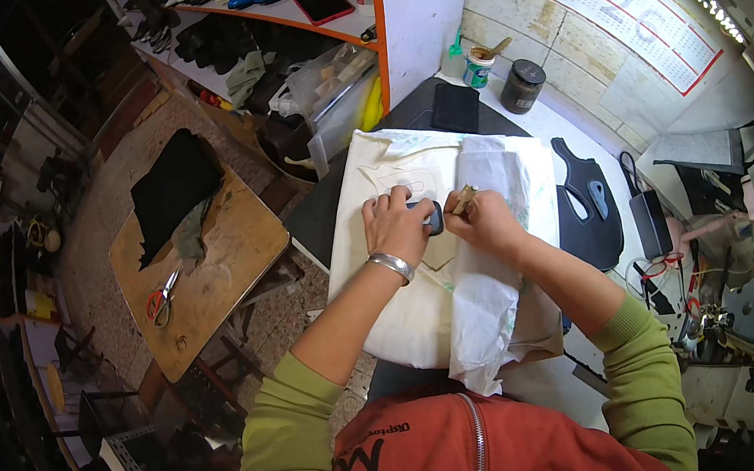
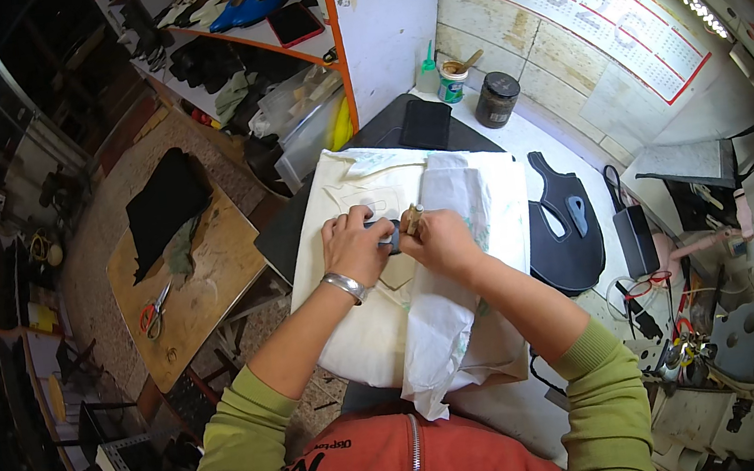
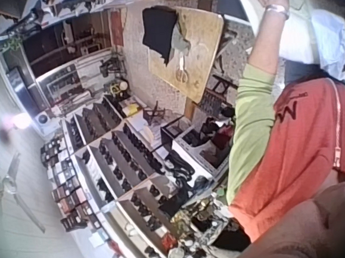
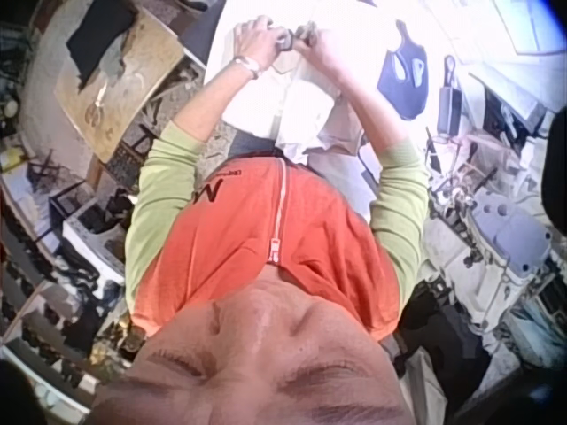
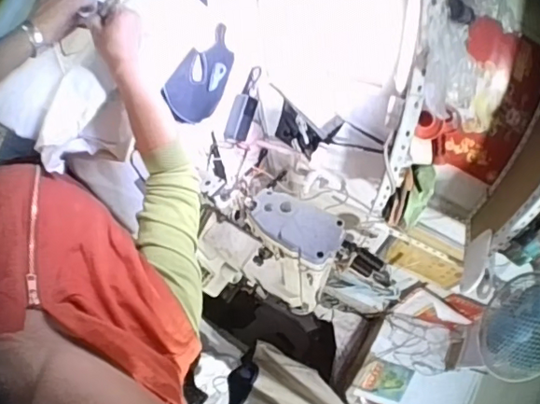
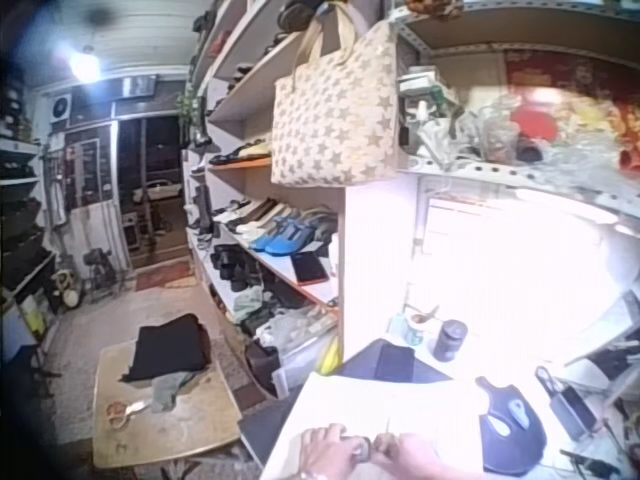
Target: The person marks a white fabric piece with a pen, then uses scissors to cut along the marked lines. The person rotates the fabric and continues cutting until a shaped piece is separated from the main sheet.
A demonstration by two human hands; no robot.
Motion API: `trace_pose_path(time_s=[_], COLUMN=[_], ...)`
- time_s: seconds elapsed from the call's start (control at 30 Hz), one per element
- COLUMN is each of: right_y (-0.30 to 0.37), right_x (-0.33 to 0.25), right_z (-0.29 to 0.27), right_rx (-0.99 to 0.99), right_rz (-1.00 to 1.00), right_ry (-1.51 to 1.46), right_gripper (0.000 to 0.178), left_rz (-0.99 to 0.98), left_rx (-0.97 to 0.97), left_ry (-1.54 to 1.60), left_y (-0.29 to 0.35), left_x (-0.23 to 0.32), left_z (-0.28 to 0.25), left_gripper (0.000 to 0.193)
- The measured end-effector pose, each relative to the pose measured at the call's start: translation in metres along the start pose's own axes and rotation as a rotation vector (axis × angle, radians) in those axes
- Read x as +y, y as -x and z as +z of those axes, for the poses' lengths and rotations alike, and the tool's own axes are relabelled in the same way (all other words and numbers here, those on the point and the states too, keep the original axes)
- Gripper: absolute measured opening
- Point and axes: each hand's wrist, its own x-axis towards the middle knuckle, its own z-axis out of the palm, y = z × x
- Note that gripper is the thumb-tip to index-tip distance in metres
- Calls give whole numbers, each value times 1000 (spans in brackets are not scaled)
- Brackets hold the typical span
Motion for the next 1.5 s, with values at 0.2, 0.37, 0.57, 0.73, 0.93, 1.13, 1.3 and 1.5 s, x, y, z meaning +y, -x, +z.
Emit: trace_pose_path(time_s=[0.2,0.37,0.57,0.73,0.93,1.13,1.3,1.5], right_y=[-13,-10,-5,-2,-3,-6,-16,-35], right_x=[12,1,1,-3,-2,-7,-24,-33], right_z=[0,0,5,6,7,5,2,23], right_rx=[35,99,-94,-90,-95,-104,-97,-213], right_rz=[31,-28,-136,-176,-190,-169,-26,18], right_ry=[43,-118,147,224,238,224,83,25], right_gripper=[8,27,26,25,28,26,25,25], left_rz=[-18,8,138,-180,24,16,-2,29], left_rx=[-40,-3,176,31,-185,-148,-145,-113], left_ry=[-35,-80,-172,105,-194,-173,-126,-143], left_y=[-1,4,14,42,63,67,65,69], left_x=[3,7,17,53,44,42,42,40], left_z=[-2,-3,5,-4,10,2,-2,4], left_gripper=[22,19,17,31,40,39,37,33])
